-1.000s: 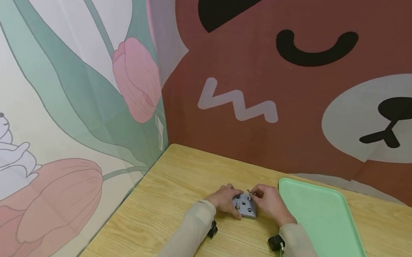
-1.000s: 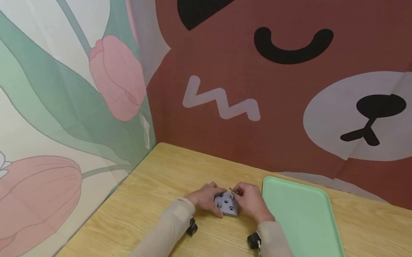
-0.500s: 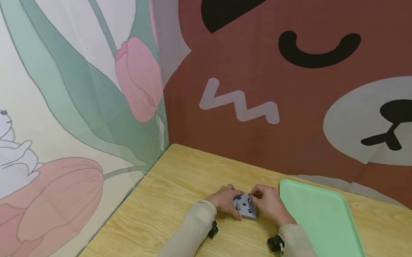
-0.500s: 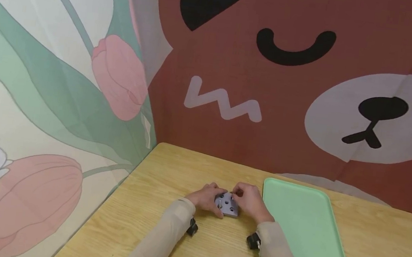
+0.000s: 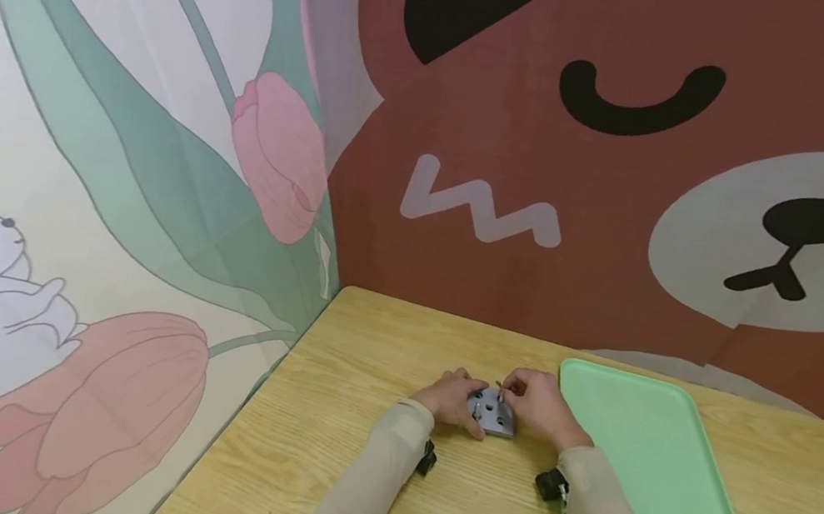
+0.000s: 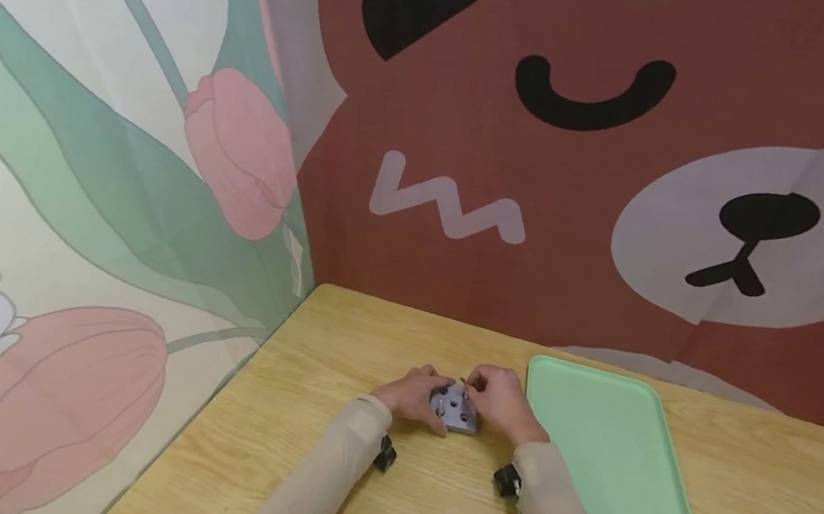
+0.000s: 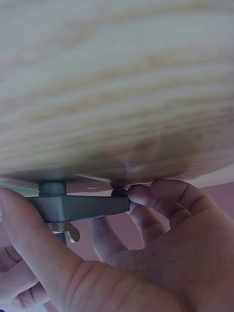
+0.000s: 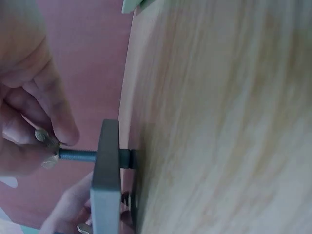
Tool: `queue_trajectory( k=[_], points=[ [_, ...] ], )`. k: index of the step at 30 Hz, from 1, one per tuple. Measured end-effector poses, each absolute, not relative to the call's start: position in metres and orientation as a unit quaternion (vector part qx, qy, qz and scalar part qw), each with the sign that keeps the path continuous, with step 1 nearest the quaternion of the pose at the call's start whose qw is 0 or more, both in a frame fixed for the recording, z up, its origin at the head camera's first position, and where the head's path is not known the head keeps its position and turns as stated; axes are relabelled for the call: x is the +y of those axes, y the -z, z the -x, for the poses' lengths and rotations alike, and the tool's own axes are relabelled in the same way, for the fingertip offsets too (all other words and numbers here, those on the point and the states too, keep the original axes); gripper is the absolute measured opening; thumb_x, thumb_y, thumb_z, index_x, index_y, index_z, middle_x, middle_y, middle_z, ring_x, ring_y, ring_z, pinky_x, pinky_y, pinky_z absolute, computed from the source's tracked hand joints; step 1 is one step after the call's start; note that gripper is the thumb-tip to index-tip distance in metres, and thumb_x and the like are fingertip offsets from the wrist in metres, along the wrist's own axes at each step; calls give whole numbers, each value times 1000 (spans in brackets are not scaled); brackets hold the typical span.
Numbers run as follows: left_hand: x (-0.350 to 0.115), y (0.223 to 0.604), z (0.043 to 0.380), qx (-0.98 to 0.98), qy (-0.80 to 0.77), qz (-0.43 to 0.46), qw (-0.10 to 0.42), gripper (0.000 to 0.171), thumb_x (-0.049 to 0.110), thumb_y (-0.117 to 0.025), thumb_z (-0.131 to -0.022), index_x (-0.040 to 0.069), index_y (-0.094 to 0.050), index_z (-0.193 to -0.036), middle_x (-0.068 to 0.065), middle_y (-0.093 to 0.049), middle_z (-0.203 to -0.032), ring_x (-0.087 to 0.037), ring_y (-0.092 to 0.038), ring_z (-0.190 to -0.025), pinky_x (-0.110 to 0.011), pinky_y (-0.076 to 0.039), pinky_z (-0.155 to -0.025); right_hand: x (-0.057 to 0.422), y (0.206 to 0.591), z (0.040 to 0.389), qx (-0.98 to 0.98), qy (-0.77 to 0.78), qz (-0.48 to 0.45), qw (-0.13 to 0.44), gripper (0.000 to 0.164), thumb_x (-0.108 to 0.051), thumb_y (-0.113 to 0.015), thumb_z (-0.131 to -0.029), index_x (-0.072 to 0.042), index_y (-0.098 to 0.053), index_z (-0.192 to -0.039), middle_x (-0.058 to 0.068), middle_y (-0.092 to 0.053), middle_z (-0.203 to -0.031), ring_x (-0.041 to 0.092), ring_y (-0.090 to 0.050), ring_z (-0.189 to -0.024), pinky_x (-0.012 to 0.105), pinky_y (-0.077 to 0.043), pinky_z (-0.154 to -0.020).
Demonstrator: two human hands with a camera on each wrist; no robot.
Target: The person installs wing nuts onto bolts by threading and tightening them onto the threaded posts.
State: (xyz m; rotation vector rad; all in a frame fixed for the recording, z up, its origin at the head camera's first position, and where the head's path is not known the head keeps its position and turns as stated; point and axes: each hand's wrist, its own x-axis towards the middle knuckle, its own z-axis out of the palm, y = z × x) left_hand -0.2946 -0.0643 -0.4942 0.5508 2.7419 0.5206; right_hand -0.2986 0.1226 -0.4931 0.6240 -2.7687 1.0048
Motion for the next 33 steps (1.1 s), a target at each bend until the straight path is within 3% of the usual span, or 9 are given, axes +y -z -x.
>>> queue_trajectory(
  k=[4,11,18,24,33],
  points=[
    [-65,493,296,954,-183,-189,145,85,55,-74,-56,35,-39,-131,7,-38,-111,-11,-35,-97,-27,-38,-74,126,491,298,-912,-345,-211,65,16,-8,-54,-84,-16,-67,-85,-6,-58,-84,11,-55,-76,33,-45,-65],
    [-66,491,297,953,-186,-184,149,86,55,-75,-55,36,-39,-131,7,-38,-113,-12,-35,-98,-28,-39,-74,127,489,297,-911,-343,-219,59,18,-7,-53,-84,-14,-69,-90,-5,-58,-85,12,-54,-76,33,-44,-65],
    [-67,490,296,954,-179,-183,152,85,55,-74,-56,35,-39,-131,6,-38,-115,-12,-35,-99,-28,-39,-75,126,489,297,-912,-335,-231,48,12,-11,-59,-84,-13,-67,-91,-5,-56,-85,10,-53,-74,30,-45,-64],
    [-66,490,296,954,-171,-194,151,85,56,-74,-57,33,-40,-131,5,-39,-115,-13,-36,-98,-28,-39,-74,122,488,297,-911,-331,-237,60,4,-15,-64,-81,-12,-66,-83,3,-54,-105,14,-56,-79,29,-47,-64],
    [-63,495,296,955,-167,-194,148,85,56,-74,-56,34,-39,-131,6,-39,-114,-12,-37,-97,-27,-39,-73,122,494,299,-918,-327,-214,73,7,-20,-67,-79,-18,-61,-81,-8,-53,-73,8,-50,-63,27,-42,-56]
  ],
)
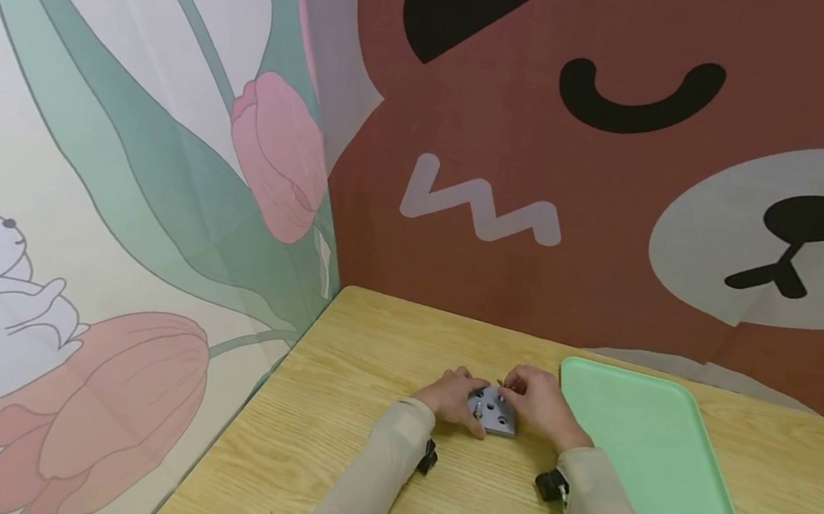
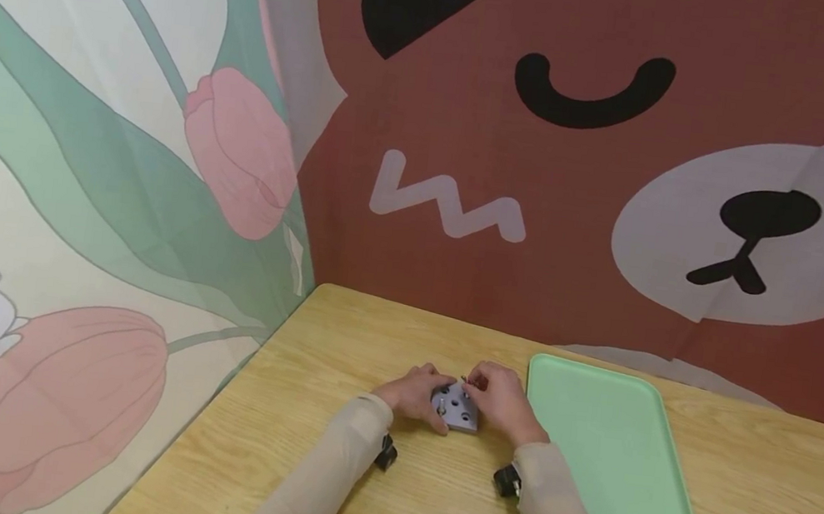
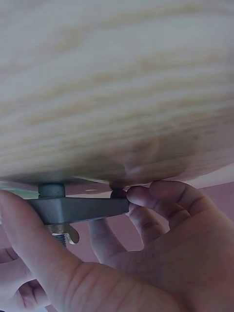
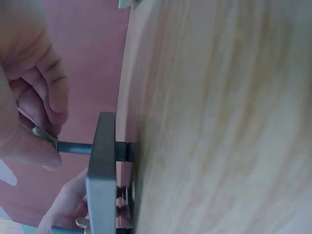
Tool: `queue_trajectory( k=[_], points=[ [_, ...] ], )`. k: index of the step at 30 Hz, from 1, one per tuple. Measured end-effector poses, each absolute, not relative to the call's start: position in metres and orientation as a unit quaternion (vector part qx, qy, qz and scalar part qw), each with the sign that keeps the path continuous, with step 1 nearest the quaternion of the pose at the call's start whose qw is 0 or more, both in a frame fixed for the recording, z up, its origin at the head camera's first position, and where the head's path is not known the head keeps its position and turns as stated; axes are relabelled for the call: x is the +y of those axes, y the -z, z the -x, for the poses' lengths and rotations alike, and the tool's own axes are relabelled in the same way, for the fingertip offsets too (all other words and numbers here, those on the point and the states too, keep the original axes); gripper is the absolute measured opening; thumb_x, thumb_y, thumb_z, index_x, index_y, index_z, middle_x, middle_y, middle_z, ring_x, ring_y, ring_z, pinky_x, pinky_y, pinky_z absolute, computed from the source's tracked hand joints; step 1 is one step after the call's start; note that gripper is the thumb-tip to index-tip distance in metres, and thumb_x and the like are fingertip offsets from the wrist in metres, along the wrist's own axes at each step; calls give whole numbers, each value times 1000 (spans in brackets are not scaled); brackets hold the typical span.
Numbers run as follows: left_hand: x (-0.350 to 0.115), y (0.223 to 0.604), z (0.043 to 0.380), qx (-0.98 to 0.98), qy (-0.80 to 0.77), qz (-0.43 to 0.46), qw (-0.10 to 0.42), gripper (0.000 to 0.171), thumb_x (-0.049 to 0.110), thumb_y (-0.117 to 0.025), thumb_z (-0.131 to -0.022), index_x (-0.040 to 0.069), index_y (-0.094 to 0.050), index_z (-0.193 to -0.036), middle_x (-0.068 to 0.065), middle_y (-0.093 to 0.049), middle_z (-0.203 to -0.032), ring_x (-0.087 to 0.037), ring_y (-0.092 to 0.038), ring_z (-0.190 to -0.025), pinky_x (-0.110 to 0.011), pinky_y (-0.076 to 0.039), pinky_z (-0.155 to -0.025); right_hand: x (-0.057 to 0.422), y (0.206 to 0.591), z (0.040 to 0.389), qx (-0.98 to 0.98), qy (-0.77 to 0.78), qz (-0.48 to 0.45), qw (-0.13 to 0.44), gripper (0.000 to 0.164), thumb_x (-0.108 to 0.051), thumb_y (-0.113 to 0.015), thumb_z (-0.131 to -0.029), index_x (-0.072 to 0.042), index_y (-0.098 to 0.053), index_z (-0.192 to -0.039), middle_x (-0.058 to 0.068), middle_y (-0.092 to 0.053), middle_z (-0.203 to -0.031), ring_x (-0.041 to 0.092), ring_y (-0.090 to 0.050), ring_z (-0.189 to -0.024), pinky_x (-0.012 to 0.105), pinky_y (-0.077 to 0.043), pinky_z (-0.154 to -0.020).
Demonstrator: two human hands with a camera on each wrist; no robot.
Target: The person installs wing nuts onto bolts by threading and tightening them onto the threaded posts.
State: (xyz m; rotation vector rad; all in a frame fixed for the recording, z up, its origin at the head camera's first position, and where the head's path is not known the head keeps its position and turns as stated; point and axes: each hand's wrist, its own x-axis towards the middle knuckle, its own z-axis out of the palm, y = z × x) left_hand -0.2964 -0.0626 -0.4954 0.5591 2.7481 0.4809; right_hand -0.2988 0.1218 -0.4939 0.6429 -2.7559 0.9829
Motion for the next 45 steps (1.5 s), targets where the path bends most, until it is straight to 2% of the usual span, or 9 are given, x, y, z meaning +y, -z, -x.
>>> queue_trajectory(
  k=[4,8,11,24,28,33,38,43,45],
  points=[
    [-63,495,297,955,-167,-195,147,86,56,-74,-56,34,-39,-131,6,-39,-114,-13,-37,-98,-28,-39,-74,121,495,299,-918,-336,-205,48,17,-21,-66,-80,-15,-57,-93,-6,-53,-70,9,-50,-61,28,-41,-55],
    [-64,495,297,955,-169,-192,150,86,56,-74,-56,34,-39,-131,5,-39,-114,-13,-37,-99,-29,-40,-74,122,494,297,-916,-345,-206,11,36,-13,-60,-81,-10,-50,-116,-5,-52,-74,10,-50,-62,28,-42,-56],
    [-64,495,297,955,-172,-188,151,85,56,-74,-56,34,-39,-131,6,-39,-113,-13,-37,-99,-29,-40,-73,123,493,296,-916,-342,-211,1,42,-7,-54,-81,-9,-48,-122,-4,-53,-76,10,-50,-63,29,-41,-57],
    [-62,496,294,953,-179,-188,153,85,55,-75,-56,35,-39,-131,6,-39,-114,-14,-37,-101,-30,-40,-74,124,497,295,-902,-379,-204,-28,31,-7,-46,-89,-10,-51,-120,1,-54,-81,14,-50,-63,31,-41,-56],
    [-63,494,294,954,-177,-188,151,85,54,-75,-56,34,-40,-131,6,-40,-112,-13,-37,-99,-29,-40,-74,124,496,295,-899,-395,-186,-28,23,-14,-52,-88,-8,-53,-111,1,-54,-76,15,-49,-60,31,-41,-52],
    [-64,493,294,953,-187,-186,152,85,52,-76,-56,34,-40,-131,7,-39,-109,-11,-36,-96,-28,-39,-73,124,498,296,-908,-385,-167,-11,11,-23,-59,-85,-14,-56,-91,-1,-53,-71,14,-47,-60,29,-39,-52],
    [-63,495,294,951,-192,-187,154,85,52,-76,-56,34,-40,-131,8,-39,-108,-11,-36,-96,-28,-39,-74,125,500,295,-912,-378,-160,-2,15,-28,-63,-81,-15,-55,-83,-1,-53,-68,15,-48,-58,30,-40,-52],
    [-63,496,294,952,-193,-183,152,85,51,-76,-56,34,-40,-131,8,-39,-108,-11,-36,-96,-27,-39,-73,128,500,295,-916,-362,-170,-13,6,-14,-58,-83,-14,-55,-88,-2,-54,-72,14,-49,-62,30,-40,-55],
    [-63,496,294,952,-193,-184,151,85,52,-76,-57,34,-39,-131,7,-39,-108,-11,-36,-96,-27,-39,-73,129,500,295,-917,-361,-168,-14,11,-11,-54,-84,-13,-54,-95,-1,-54,-76,13,-50,-66,30,-40,-57]
  ],
)
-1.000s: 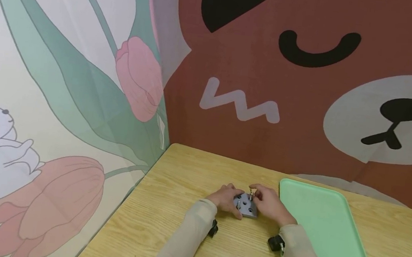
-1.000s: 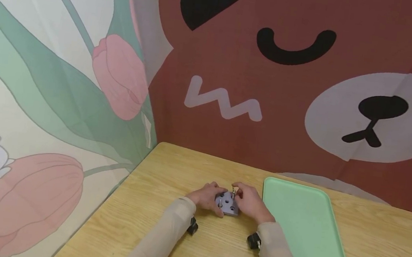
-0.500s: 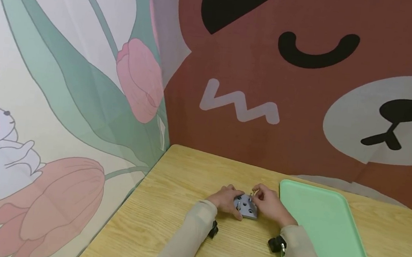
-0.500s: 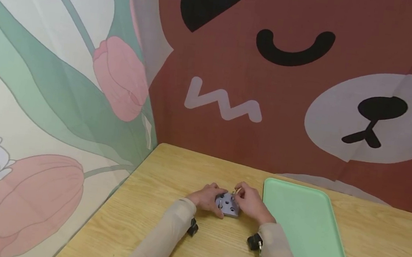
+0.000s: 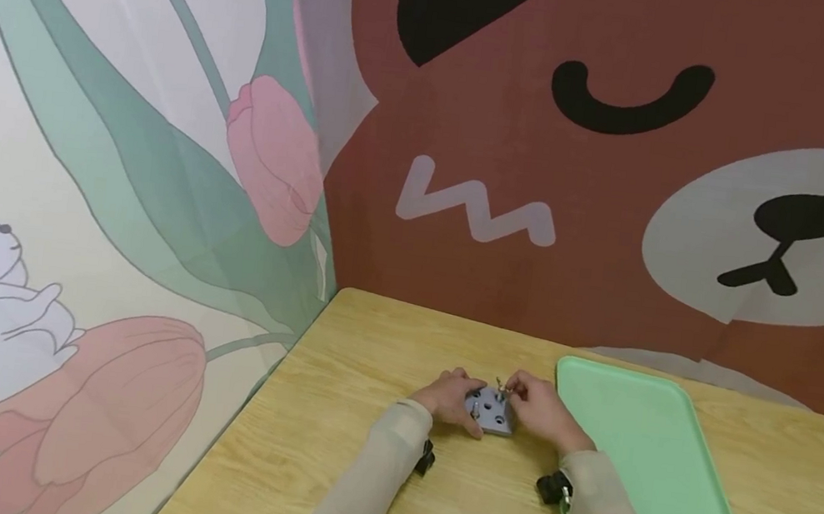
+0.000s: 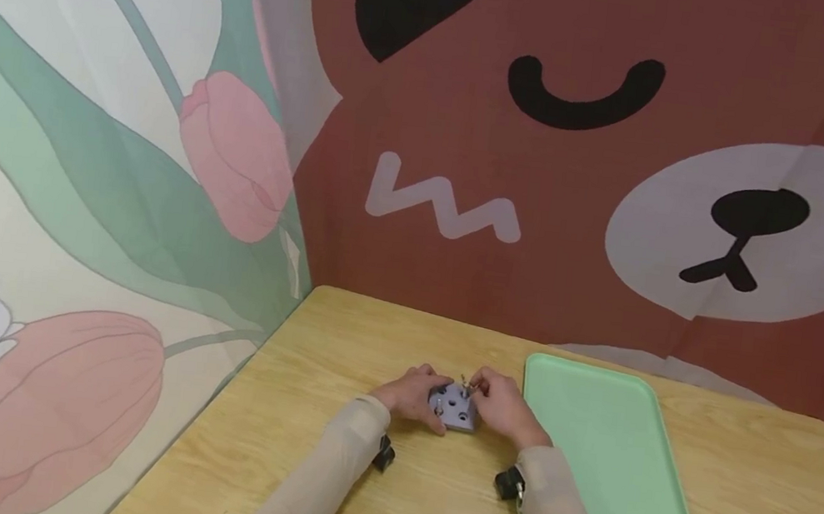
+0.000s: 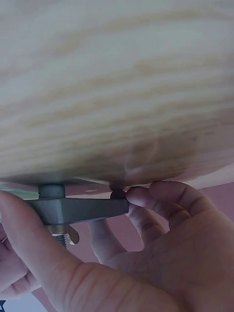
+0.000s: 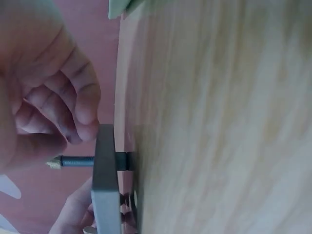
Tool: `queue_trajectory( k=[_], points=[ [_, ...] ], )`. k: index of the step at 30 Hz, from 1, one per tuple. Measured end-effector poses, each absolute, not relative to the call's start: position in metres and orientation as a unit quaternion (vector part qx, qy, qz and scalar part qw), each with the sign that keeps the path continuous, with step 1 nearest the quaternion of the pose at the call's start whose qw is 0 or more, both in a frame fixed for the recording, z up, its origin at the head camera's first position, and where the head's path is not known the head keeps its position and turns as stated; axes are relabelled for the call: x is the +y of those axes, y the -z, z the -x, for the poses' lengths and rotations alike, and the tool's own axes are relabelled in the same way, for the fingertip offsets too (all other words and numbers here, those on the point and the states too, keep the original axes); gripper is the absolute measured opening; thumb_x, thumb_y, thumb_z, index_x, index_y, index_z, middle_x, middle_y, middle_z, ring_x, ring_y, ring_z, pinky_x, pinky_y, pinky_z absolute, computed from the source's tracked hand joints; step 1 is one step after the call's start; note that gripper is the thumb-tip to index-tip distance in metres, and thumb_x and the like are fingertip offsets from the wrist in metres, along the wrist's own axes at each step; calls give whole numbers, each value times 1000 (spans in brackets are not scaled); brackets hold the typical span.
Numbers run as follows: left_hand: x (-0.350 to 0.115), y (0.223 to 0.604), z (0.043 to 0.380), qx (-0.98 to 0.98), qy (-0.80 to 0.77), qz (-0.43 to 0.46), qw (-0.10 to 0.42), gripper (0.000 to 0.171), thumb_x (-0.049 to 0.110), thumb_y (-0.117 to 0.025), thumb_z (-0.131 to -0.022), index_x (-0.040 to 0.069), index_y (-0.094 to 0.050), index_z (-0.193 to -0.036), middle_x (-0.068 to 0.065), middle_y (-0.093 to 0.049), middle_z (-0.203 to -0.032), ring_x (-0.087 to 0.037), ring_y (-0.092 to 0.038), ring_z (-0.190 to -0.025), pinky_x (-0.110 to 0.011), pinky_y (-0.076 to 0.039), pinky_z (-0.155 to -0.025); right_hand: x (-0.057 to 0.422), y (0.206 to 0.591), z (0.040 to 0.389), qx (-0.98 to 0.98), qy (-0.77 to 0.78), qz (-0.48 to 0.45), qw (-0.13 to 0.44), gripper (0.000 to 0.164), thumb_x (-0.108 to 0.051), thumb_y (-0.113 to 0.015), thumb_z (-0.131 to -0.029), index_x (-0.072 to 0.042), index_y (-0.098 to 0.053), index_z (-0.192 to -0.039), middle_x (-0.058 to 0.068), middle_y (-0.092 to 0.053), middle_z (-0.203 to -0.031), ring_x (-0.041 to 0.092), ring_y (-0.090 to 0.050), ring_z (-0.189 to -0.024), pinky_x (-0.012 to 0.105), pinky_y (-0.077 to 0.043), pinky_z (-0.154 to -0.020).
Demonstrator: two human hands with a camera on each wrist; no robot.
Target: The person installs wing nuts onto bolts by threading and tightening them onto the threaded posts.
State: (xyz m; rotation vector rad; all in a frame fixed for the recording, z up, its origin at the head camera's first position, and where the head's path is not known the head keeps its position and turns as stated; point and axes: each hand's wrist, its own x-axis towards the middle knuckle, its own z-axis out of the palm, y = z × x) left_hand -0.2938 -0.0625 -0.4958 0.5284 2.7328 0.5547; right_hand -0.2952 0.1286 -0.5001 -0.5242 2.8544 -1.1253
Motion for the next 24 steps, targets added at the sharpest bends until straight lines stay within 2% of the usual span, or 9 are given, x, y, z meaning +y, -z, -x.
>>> queue_trajectory(
  k=[4,6,8,14,17,21,24],
  points=[
    [-62,495,295,951,-191,-187,153,85,53,-75,-57,34,-39,-131,7,-39,-109,-12,-36,-97,-28,-39,-72,128,500,298,911,378,166,28,29,-13,-52,-87,-11,-48,-116,1,-55,-86,14,-52,-73,30,-42,-59],
    [-62,495,295,952,-188,-186,154,85,53,-75,-57,34,-39,-131,7,-39,-110,-12,-36,-97,-28,-40,-72,127,500,299,906,386,169,34,35,-13,-53,-87,-10,-46,-122,2,-54,-89,15,-53,-75,30,-43,-59],
    [-62,495,295,953,-187,-184,153,85,53,-76,-56,34,-40,-131,7,-39,-110,-12,-37,-97,-28,-40,-72,127,501,299,903,393,171,34,32,-14,-54,-87,-10,-50,-119,2,-55,-89,15,-53,-75,30,-43,-58],
    [-63,491,294,953,-192,-177,152,85,51,-77,-56,34,-40,-131,7,-39,-110,-11,-36,-97,-28,-39,-74,126,502,299,899,406,163,12,10,-17,-59,-85,-12,-57,-93,0,-56,-80,15,-51,-69,31,-41,-56],
    [-62,490,295,953,-189,-180,152,85,52,-76,-56,34,-40,-131,7,-39,-112,-12,-36,-98,-28,-39,-74,125,501,299,903,402,152,4,10,-20,-62,-83,-13,-55,-83,0,-55,-75,15,-49,-65,31,-40,-56],
    [-62,492,295,953,-192,-179,151,85,51,-77,-56,33,-40,-131,7,-39,-111,-12,-36,-97,-28,-39,-74,127,501,297,904,399,154,2,6,-11,-61,-81,-11,-55,-80,0,-55,-75,15,-48,-67,31,-40,-58],
    [-61,493,294,952,-196,-176,152,85,51,-77,-56,33,-41,-130,7,-39,-109,-12,-36,-97,-28,-39,-74,129,503,297,898,414,150,10,6,-4,-55,-81,-9,-56,-84,2,-57,-81,16,-50,-70,31,-41,-60]
  ],
)
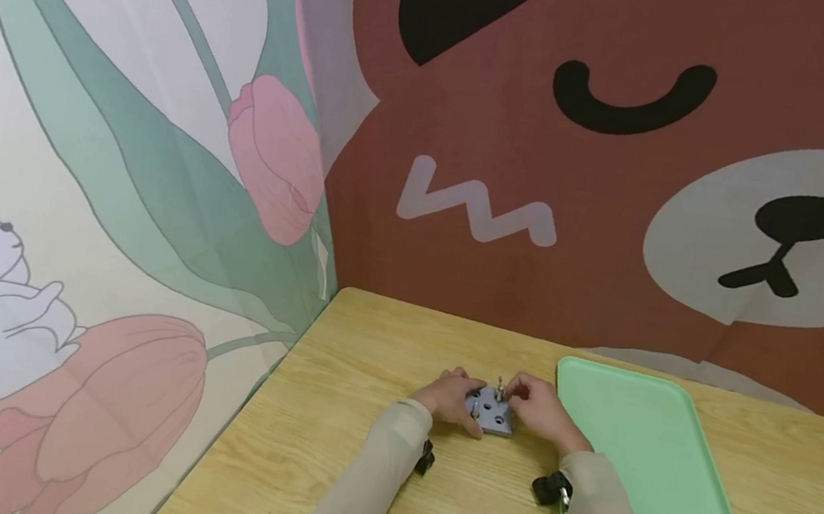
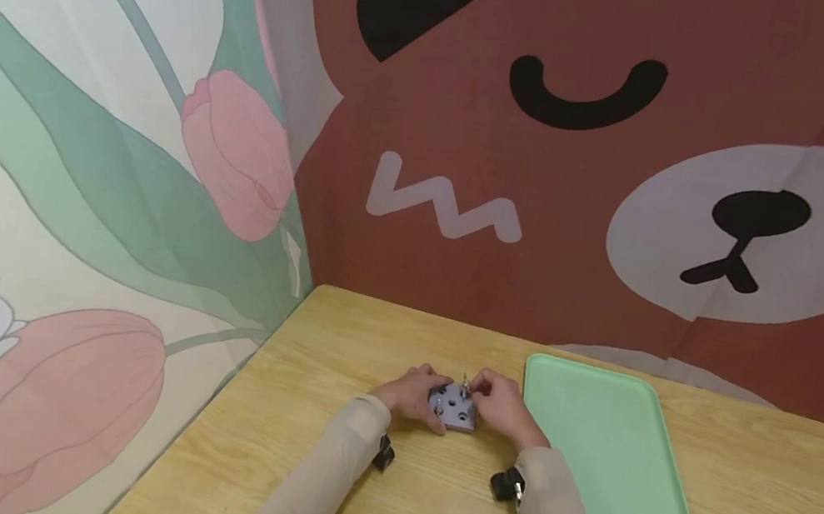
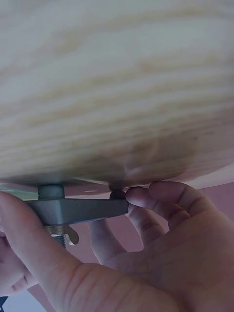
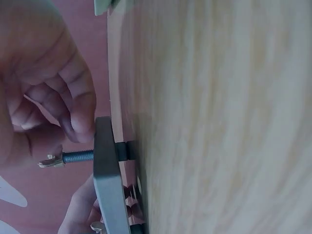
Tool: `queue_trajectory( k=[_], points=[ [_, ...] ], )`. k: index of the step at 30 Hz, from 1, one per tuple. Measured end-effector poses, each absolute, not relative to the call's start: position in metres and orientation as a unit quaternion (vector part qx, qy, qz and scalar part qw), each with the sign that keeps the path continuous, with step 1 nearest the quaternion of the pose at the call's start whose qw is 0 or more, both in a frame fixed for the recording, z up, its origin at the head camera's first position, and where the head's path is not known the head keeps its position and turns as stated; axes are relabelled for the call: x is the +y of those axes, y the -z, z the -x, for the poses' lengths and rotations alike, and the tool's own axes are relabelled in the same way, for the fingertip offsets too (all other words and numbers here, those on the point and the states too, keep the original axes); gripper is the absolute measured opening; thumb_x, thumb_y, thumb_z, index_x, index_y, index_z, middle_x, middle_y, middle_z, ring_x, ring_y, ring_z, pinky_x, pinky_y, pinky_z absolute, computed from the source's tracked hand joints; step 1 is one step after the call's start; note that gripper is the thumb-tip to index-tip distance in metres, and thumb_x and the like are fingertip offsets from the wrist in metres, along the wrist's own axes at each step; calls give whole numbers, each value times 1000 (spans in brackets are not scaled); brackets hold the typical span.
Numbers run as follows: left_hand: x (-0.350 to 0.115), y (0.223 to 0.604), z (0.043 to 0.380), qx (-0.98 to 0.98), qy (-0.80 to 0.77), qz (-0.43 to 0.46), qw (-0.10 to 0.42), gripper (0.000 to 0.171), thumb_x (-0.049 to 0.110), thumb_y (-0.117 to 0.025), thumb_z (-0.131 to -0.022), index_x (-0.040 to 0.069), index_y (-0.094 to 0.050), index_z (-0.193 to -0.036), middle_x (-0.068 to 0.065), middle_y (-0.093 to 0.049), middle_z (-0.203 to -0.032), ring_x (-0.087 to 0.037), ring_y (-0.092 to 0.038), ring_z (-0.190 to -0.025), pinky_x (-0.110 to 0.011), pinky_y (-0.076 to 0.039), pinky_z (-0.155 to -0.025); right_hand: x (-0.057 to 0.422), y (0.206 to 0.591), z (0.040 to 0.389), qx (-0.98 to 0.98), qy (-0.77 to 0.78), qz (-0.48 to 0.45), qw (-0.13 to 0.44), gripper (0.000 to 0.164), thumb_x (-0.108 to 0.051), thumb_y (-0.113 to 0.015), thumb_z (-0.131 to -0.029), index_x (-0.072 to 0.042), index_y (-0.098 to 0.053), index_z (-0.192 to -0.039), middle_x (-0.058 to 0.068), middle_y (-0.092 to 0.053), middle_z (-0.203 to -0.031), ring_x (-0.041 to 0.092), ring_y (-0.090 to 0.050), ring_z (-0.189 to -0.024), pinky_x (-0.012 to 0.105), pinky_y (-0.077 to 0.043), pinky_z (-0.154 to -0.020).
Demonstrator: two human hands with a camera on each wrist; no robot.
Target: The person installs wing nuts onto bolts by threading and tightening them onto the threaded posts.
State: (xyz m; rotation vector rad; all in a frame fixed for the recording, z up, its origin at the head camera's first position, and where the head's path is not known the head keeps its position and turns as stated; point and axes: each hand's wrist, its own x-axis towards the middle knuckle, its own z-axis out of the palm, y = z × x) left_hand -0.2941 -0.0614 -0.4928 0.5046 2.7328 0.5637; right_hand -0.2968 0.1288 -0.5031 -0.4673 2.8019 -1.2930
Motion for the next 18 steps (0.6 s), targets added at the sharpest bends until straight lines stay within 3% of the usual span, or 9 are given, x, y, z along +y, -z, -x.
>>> queue_trajectory(
  k=[7,14,18],
  points=[
    [-62,492,293,952,-191,-180,156,84,52,-76,-57,33,-40,-131,6,-39,-111,-13,-36,-98,-29,-39,-74,125,501,297,892,424,156,28,31,-14,-56,-86,-8,-50,-116,5,-55,-89,17,-53,-75,30,-44,-59],
    [-63,493,292,954,-184,-179,156,84,53,-75,-57,34,-39,-131,7,-39,-111,-11,-36,-97,-28,-39,-74,125,504,298,895,415,160,17,9,-18,-61,-83,-12,-60,-90,-1,-56,-79,15,-51,-70,30,-41,-59],
    [-63,493,292,953,-186,-184,152,84,53,-75,-57,34,-39,-131,7,-38,-112,-12,-36,-98,-28,-38,-74,125,505,299,905,400,142,12,12,-24,-65,-81,-15,-57,-81,-1,-55,-75,15,-49,-68,30,-40,-60]
  ],
)
